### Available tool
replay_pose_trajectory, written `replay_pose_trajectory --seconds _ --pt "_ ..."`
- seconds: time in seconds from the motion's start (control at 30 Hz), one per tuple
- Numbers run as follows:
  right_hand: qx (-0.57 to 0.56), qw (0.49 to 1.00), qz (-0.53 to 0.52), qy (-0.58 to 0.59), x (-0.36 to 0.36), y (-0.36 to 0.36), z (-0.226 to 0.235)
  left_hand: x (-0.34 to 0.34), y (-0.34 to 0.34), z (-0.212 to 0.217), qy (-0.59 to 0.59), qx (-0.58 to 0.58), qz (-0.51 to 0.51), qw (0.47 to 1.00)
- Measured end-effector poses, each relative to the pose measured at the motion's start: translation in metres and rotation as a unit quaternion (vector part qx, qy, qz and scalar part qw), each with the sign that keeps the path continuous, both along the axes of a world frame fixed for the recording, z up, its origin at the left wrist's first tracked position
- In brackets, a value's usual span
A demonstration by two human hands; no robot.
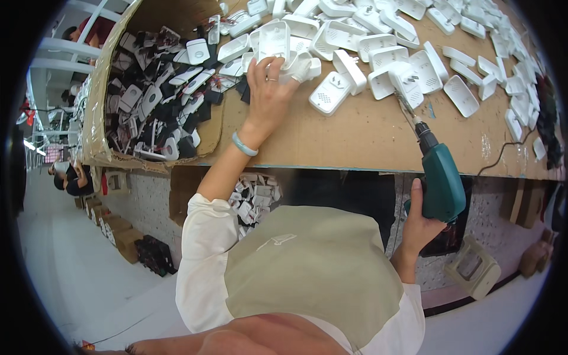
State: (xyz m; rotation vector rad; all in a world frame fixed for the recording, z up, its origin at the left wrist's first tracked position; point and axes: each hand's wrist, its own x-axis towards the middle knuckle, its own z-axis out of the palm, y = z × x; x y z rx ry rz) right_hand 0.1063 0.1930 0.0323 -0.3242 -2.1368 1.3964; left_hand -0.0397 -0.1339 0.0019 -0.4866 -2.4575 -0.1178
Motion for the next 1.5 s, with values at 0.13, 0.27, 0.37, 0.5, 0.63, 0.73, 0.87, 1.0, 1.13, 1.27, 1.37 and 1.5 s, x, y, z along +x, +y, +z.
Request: replay_pose_trajectory --seconds 0.13,0.27,0.37,0.5,0.63,0.73,0.87,1.0,1.13,1.27,1.37,1.5 --pt "-0.057 0.998 -0.017 -0.036 0.006 0.004 0.001 0.034 0.029 0.008 -0.047 0.044 -0.037 0.997" --pt "-0.024 1.0 -0.011 0.002 0.004 0.004 -0.002 0.085 0.041 0.011 -0.108 0.161 -0.04 0.98" --pt "-0.055 0.998 -0.01 -0.017 0.001 0.0 -0.002 0.09 0.052 0.012 -0.152 0.309 0.076 0.936" --pt "-0.038 0.999 0.01 -0.026 -0.013 -0.002 0.001 0.052 0.104 -0.003 -0.203 0.096 0.127 0.966" --pt "-0.006 0.999 -0.043 0.022 -0.012 0.008 0.011 0.039 0.111 -0.021 -0.198 0.156 0.075 0.965" --pt "0.013 0.998 -0.066 0.012 -0.009 0.015 0.014 0.056 0.078 -0.021 -0.235 0.258 -0.041 0.936" --pt "0.018 0.998 -0.052 -0.022 -0.013 0.017 0.007 0.06 0.034 -0.005 -0.264 0.391 -0.159 0.867" --pt "0.008 0.999 -0.044 -0.022 -0.018 0.012 -0.001 0.043 0.024 0.001 -0.248 0.275 -0.154 0.916" --pt "-0.004 0.999 -0.049 -0.006 -0.024 0.007 0.0 0.036 0.039 -0.004 -0.122 0.16 -0.059 0.978" --pt "-0.068 0.996 -0.046 -0.036 -0.024 0.012 0.003 0.048 0.047 -0.004 -0.121 0.147 0.104 0.976" --pt "-0.23 0.971 -0.04 -0.05 -0.023 0.032 0.004 0.057 0.046 0.0 -0.156 0.202 0.113 0.96" --pt "-0.427 0.903 -0.004 0.043 -0.027 0.099 0.007 0.059 0.058 0.003 -0.142 0.164 0.142 0.966"
